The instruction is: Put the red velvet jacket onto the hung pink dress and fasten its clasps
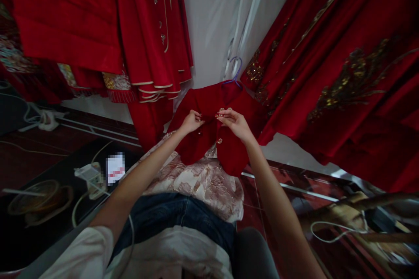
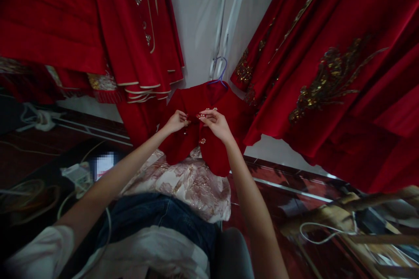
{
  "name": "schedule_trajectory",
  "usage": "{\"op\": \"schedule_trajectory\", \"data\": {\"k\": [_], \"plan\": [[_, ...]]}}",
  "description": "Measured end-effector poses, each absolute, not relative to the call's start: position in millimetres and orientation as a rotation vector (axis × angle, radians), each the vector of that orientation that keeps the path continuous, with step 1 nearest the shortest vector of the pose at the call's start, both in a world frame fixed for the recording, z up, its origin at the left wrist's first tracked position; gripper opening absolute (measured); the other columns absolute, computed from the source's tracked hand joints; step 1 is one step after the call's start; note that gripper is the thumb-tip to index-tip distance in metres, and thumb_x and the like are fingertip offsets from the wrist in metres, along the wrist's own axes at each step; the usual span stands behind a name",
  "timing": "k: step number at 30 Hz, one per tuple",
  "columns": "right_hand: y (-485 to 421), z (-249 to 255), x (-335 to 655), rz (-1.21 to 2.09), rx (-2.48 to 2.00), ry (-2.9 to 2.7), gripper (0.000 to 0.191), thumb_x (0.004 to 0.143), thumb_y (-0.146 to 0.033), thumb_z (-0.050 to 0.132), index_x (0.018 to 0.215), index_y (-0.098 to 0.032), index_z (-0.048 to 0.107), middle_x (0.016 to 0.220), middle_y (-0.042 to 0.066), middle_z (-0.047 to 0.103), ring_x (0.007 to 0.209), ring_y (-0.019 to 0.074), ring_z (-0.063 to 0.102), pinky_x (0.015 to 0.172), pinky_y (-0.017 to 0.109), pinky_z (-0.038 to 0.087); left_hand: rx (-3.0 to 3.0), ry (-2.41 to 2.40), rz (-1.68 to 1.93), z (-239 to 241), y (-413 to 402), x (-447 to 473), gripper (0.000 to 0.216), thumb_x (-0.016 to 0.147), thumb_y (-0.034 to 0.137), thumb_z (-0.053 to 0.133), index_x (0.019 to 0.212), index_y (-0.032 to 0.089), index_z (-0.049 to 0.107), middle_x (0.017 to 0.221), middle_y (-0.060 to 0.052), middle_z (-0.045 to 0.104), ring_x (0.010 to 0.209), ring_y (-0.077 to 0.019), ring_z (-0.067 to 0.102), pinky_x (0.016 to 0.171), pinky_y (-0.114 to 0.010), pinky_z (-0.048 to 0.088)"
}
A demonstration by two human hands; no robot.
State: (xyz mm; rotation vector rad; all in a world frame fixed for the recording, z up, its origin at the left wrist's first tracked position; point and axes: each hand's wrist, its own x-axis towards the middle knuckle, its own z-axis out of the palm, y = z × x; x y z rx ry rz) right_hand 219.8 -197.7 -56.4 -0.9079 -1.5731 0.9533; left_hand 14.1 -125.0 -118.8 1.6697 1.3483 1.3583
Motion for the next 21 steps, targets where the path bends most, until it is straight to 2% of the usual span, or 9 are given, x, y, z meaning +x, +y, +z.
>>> {"op": "schedule_trajectory", "data": {"k": [4,8,11,15,21], "plan": [[-171,-72,200,0.912,-0.960,-1.608,0.029,0.068,-0.035,0.075,0.091,-0.019,0.069,0.081,0.002,0.065,0.069,0.0115,0.061,0.062,0.027,0.058,1.603,1.385,1.360,-122,-121,17,0.029,0.063,0.005,0.069,0.084,0.017,0.054,0.067,0.004,0.058,0.059,-0.0089,0.056,0.066,-0.023,0.046],[-149,-88,190,0.862,-1.063,-1.583,0.021,0.070,-0.025,0.072,0.089,-0.018,0.069,0.075,0.000,0.061,0.062,0.0106,0.060,0.057,0.028,0.058,1.378,1.247,1.343,-114,-122,18,0.014,0.074,0.016,0.068,0.083,0.014,0.057,0.063,0.001,0.062,0.057,-0.0093,0.060,0.064,-0.024,0.051],[-139,-97,184,0.810,-1.120,-1.600,0.019,0.071,-0.022,0.070,0.090,-0.018,0.070,0.074,0.000,0.061,0.062,0.0112,0.060,0.057,0.029,0.059,1.188,1.086,1.334,-106,-128,19,0.014,0.075,0.022,0.072,0.079,0.011,0.063,0.065,-0.002,0.067,0.059,-0.0100,0.064,0.069,-0.025,0.054],[-132,-108,179,0.801,-1.125,-1.596,0.019,0.072,-0.021,0.068,0.091,-0.019,0.069,0.075,-0.001,0.061,0.065,0.0102,0.061,0.061,0.028,0.060,1.091,1.047,1.285,-100,-139,20,0.012,0.077,0.022,0.072,0.077,0.011,0.067,0.068,-0.004,0.070,0.062,-0.0106,0.067,0.078,-0.027,0.055],[-132,-118,181,0.717,-1.087,-1.652,0.018,0.074,-0.025,0.066,0.091,-0.020,0.068,0.079,0.000,0.065,0.071,0.0115,0.063,0.065,0.028,0.059,1.095,1.036,1.278,-102,-144,19,0.017,0.069,0.022,0.078,0.079,0.011,0.070,0.073,-0.005,0.073,0.066,-0.0115,0.068,0.082,-0.029,0.056]]}}
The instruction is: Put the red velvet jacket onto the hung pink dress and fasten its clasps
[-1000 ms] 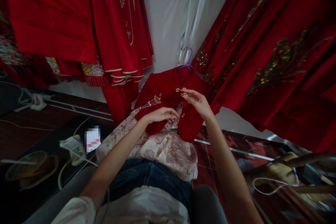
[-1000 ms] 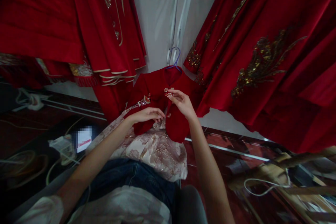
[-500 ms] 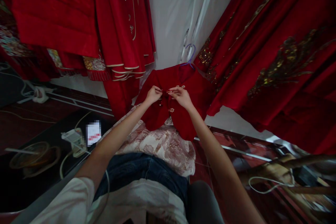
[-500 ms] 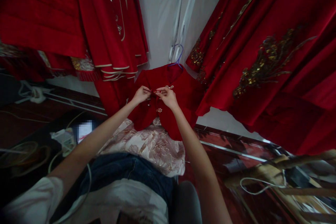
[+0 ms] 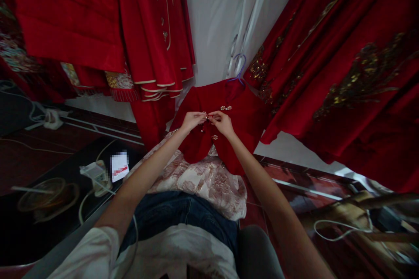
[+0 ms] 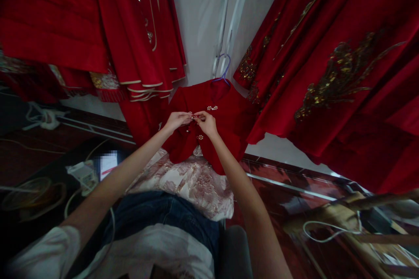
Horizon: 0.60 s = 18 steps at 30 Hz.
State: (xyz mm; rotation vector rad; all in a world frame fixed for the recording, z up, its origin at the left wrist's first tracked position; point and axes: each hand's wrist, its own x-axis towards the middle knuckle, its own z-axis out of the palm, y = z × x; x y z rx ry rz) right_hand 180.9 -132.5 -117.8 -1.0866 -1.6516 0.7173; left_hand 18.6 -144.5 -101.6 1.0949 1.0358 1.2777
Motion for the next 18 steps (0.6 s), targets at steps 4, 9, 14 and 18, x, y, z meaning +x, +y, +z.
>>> {"op": "schedule_trajectory", "data": {"k": [4,9,14,18], "plan": [[-136,-119,182,0.744,-1.070,-1.644,0.020,0.075,-0.028,0.065,0.093,-0.020,0.067,0.082,0.001,0.068,0.071,0.0123,0.064,0.065,0.028,0.058,1.102,1.010,1.285,-101,-146,15,0.019,0.069,0.024,0.078,0.081,0.010,0.072,0.077,-0.007,0.074,0.069,-0.0124,0.069,0.085,-0.031,0.055],[-138,-121,178,0.653,-1.097,-1.670,0.020,0.076,-0.029,0.063,0.093,-0.022,0.067,0.081,0.000,0.066,0.070,0.0125,0.063,0.066,0.028,0.057,1.086,0.984,1.286,-101,-148,15,0.011,0.070,0.015,0.075,0.078,0.009,0.072,0.074,-0.006,0.073,0.068,-0.0109,0.068,0.086,-0.030,0.055],[-143,-115,173,0.521,-1.091,-1.692,0.018,0.079,-0.028,0.062,0.094,-0.021,0.068,0.083,0.002,0.067,0.072,0.0140,0.064,0.070,0.029,0.054,1.173,0.998,1.292,-108,-142,16,0.016,0.063,0.011,0.077,0.078,0.009,0.073,0.069,-0.004,0.072,0.062,-0.0103,0.065,0.078,-0.029,0.055],[-146,-108,170,0.390,-1.143,-1.741,0.016,0.080,-0.026,0.059,0.092,-0.021,0.069,0.083,0.002,0.068,0.071,0.0140,0.063,0.074,0.029,0.052,1.343,1.032,1.341,-119,-132,17,0.028,0.060,0.022,0.081,0.084,0.009,0.074,0.074,-0.008,0.073,0.064,-0.0136,0.066,0.072,-0.029,0.054]]}}
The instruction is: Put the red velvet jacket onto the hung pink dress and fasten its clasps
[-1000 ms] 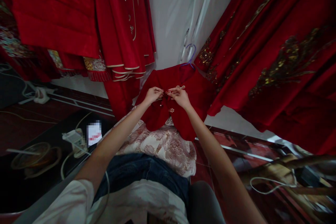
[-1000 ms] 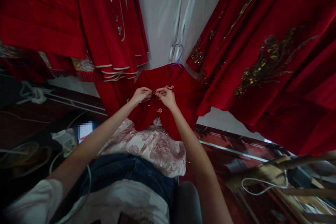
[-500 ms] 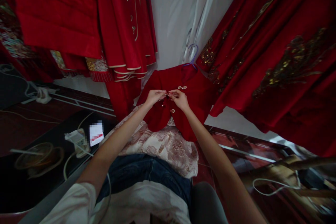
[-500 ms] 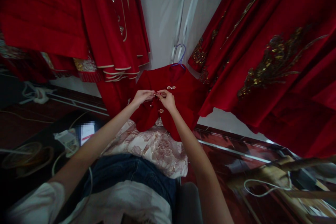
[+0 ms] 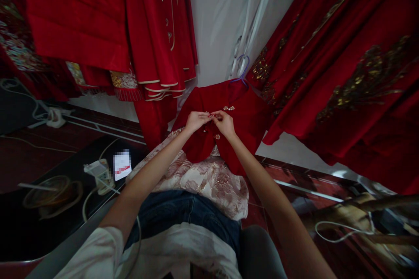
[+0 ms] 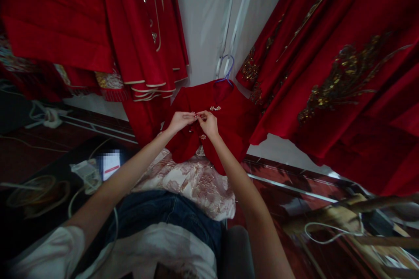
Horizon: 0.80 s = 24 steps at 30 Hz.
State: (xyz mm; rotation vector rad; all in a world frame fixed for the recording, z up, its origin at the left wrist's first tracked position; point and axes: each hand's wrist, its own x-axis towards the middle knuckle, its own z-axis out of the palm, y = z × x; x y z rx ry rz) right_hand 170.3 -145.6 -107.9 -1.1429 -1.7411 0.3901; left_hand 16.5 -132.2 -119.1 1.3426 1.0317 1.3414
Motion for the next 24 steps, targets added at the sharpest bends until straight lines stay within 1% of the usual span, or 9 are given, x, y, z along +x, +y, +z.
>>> {"op": "schedule_trajectory", "data": {"k": [4,9,11,13,15,17,20,24], "plan": [[-145,-109,168,0.304,-1.149,-1.726,0.016,0.082,-0.027,0.057,0.091,-0.021,0.069,0.086,0.004,0.068,0.071,0.0145,0.063,0.073,0.029,0.051,1.405,1.053,1.402,-128,-125,19,0.029,0.061,0.025,0.080,0.084,0.009,0.074,0.077,-0.010,0.074,0.066,-0.0152,0.067,0.070,-0.030,0.055],[-147,-109,169,0.308,-1.116,-1.687,0.017,0.081,-0.029,0.059,0.093,-0.019,0.063,0.082,0.003,0.065,0.068,0.0134,0.062,0.068,0.027,0.051,1.378,0.958,1.338,-127,-121,15,0.026,0.062,0.027,0.079,0.079,0.009,0.070,0.071,-0.007,0.071,0.065,-0.0144,0.066,0.071,-0.031,0.055],[-152,-107,172,0.278,-1.125,-1.659,0.021,0.078,-0.032,0.063,0.094,-0.019,0.059,0.082,0.002,0.063,0.064,0.0126,0.060,0.064,0.027,0.051,1.474,0.905,1.307,-127,-123,10,0.023,0.064,0.024,0.077,0.080,0.010,0.068,0.072,-0.005,0.070,0.066,-0.0130,0.065,0.072,-0.029,0.054],[-160,-107,176,0.258,-1.130,-1.627,0.025,0.077,-0.035,0.065,0.093,-0.019,0.056,0.083,0.002,0.062,0.062,0.0121,0.058,0.061,0.027,0.051,1.609,0.847,1.289,-132,-129,4,0.023,0.066,0.016,0.072,0.087,0.012,0.064,0.078,-0.003,0.068,0.069,-0.0109,0.064,0.071,-0.027,0.053],[-172,-111,184,0.320,-1.141,-1.594,0.025,0.079,-0.037,0.062,0.094,-0.019,0.053,0.081,0.001,0.061,0.061,0.0123,0.058,0.059,0.027,0.051,1.738,0.839,1.308,-141,-139,-2,0.029,0.067,0.007,0.065,0.094,0.015,0.058,0.085,-0.002,0.065,0.072,-0.0091,0.061,0.069,-0.024,0.051],[-185,-123,194,0.452,-1.177,-1.580,0.028,0.081,-0.038,0.060,0.100,-0.020,0.051,0.078,-0.001,0.059,0.060,0.0129,0.059,0.056,0.027,0.051,1.842,0.906,1.346,-154,-152,-7,0.034,0.067,0.002,0.059,0.097,0.017,0.054,0.090,-0.002,0.061,0.075,-0.0085,0.059,0.067,-0.022,0.049],[-203,-146,208,0.570,-1.281,-1.630,0.035,0.078,-0.039,0.062,0.106,-0.021,0.049,0.076,-0.002,0.058,0.061,0.0140,0.059,0.056,0.028,0.050,1.944,0.987,1.296,-172,-171,-9,0.035,0.066,0.001,0.056,0.096,0.018,0.051,0.089,-0.001,0.057,0.074,-0.0092,0.056,0.067,-0.023,0.048],[-219,-168,212,0.490,-1.417,-1.773,0.036,0.072,-0.031,0.067,0.103,-0.020,0.054,0.080,0.000,0.058,0.065,0.0142,0.057,0.063,0.029,0.049,1.948,1.027,1.288,-180,-183,1,0.033,0.069,0.003,0.057,0.097,0.018,0.049,0.087,0.000,0.057,0.075,-0.0103,0.056,0.070,-0.024,0.047]]}}
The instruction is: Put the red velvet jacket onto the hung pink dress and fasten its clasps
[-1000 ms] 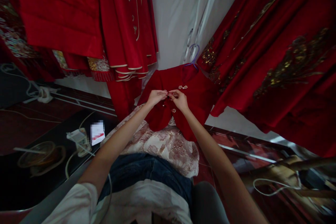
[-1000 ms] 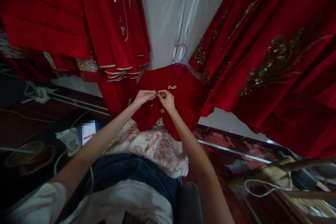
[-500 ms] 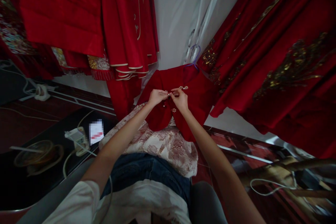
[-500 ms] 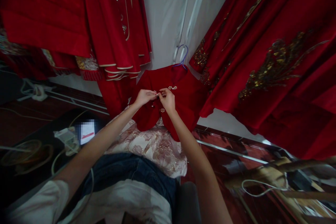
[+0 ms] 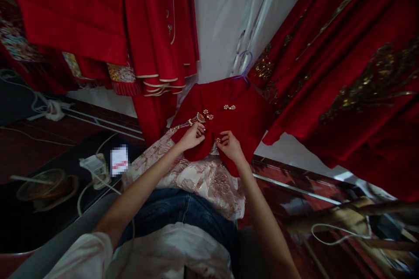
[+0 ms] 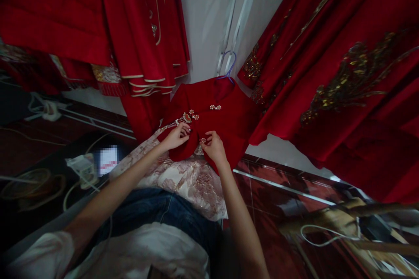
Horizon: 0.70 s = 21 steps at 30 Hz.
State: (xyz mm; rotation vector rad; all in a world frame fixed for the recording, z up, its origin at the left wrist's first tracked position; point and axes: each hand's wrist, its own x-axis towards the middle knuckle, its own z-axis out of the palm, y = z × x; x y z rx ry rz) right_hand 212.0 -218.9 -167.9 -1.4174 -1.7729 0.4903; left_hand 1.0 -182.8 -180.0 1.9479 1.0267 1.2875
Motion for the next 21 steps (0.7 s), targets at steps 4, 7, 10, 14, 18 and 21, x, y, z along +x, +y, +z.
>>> {"op": "schedule_trajectory", "data": {"k": [4,7,10,14,18,21], "plan": [[-227,-165,199,0.297,-1.529,-1.817,0.026,0.068,-0.021,0.065,0.093,-0.021,0.057,0.087,0.002,0.057,0.072,0.0152,0.057,0.067,0.028,0.047,1.878,1.108,1.382,-175,-179,16,0.028,0.070,0.004,0.059,0.091,0.019,0.048,0.080,0.002,0.057,0.068,-0.0085,0.055,0.066,-0.022,0.046],[-228,-161,197,0.263,-1.521,-1.754,0.019,0.066,-0.017,0.061,0.082,-0.021,0.052,0.083,0.001,0.057,0.071,0.0157,0.057,0.065,0.027,0.045,1.814,1.090,1.446,-170,-177,23,0.027,0.070,0.005,0.061,0.091,0.018,0.049,0.081,0.002,0.058,0.066,-0.0075,0.056,0.065,-0.020,0.047],[-223,-161,207,0.444,-1.421,-1.641,0.023,0.063,-0.017,0.064,0.080,-0.022,0.049,0.073,-0.002,0.058,0.065,0.0153,0.058,0.061,0.026,0.045,1.809,1.027,1.440,-164,-177,29,0.023,0.071,0.004,0.059,0.089,0.017,0.055,0.081,0.001,0.061,0.068,-0.0073,0.058,0.066,-0.020,0.049],[-210,-155,225,0.762,-1.257,-1.449,0.032,0.060,-0.027,0.074,0.085,-0.020,0.054,0.071,-0.001,0.063,0.065,0.0158,0.062,0.061,0.027,0.049,1.764,1.031,1.402,-162,-176,37,0.019,0.073,0.005,0.059,0.088,0.015,0.064,0.081,-0.002,0.067,0.069,-0.0083,0.062,0.069,-0.021,0.051],[-195,-135,226,0.824,-1.117,-1.423,0.040,0.057,-0.038,0.082,0.085,-0.018,0.062,0.081,0.005,0.070,0.070,0.0162,0.066,0.067,0.028,0.053,1.651,1.044,1.386,-164,-171,47,0.022,0.072,0.005,0.061,0.090,0.014,0.070,0.084,-0.004,0.072,0.072,-0.0104,0.066,0.073,-0.023,0.054],[-187,-128,217,0.733,-1.125,-1.474,0.034,0.062,-0.040,0.081,0.083,-0.018,0.068,0.083,0.006,0.073,0.070,0.0169,0.068,0.069,0.029,0.055,1.573,1.077,1.381,-163,-168,52,0.020,0.069,0.003,0.063,0.086,0.012,0.070,0.081,-0.005,0.073,0.070,-0.0113,0.066,0.073,-0.025,0.055]]}}
